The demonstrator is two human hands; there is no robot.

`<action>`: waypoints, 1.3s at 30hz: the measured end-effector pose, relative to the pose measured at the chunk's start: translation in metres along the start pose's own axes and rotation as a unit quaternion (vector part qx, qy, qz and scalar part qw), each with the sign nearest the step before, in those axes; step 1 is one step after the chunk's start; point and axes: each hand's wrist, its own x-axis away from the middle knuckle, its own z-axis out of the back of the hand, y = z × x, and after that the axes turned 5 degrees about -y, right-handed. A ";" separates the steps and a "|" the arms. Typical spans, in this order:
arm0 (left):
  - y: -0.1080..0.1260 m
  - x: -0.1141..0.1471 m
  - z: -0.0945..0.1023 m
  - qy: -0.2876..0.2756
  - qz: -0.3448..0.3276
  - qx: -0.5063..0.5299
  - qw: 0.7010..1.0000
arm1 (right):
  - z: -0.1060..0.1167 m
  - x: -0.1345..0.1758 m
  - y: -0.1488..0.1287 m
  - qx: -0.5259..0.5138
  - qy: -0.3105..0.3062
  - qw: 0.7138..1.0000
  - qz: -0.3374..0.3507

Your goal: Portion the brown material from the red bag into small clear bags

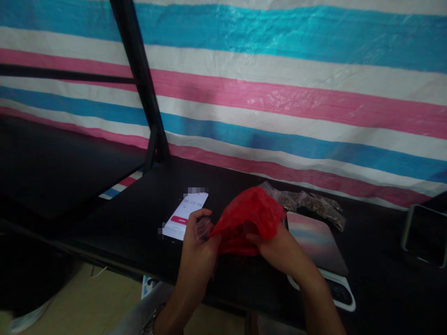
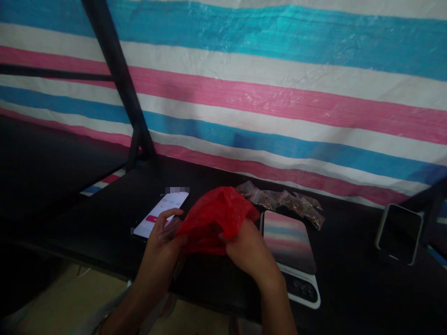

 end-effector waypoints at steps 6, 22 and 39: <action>-0.001 0.002 0.004 -0.011 0.072 0.012 0.997 | -0.002 0.002 0.000 0.028 -0.008 0.999 0.032; 0.007 -0.002 0.004 -0.006 0.000 -0.010 1.000 | -0.018 -0.004 -0.016 0.048 -0.052 0.997 -0.032; -0.010 -0.008 0.013 -0.041 -0.148 -0.093 0.984 | 0.001 0.005 -0.033 -0.153 -0.076 0.985 -0.018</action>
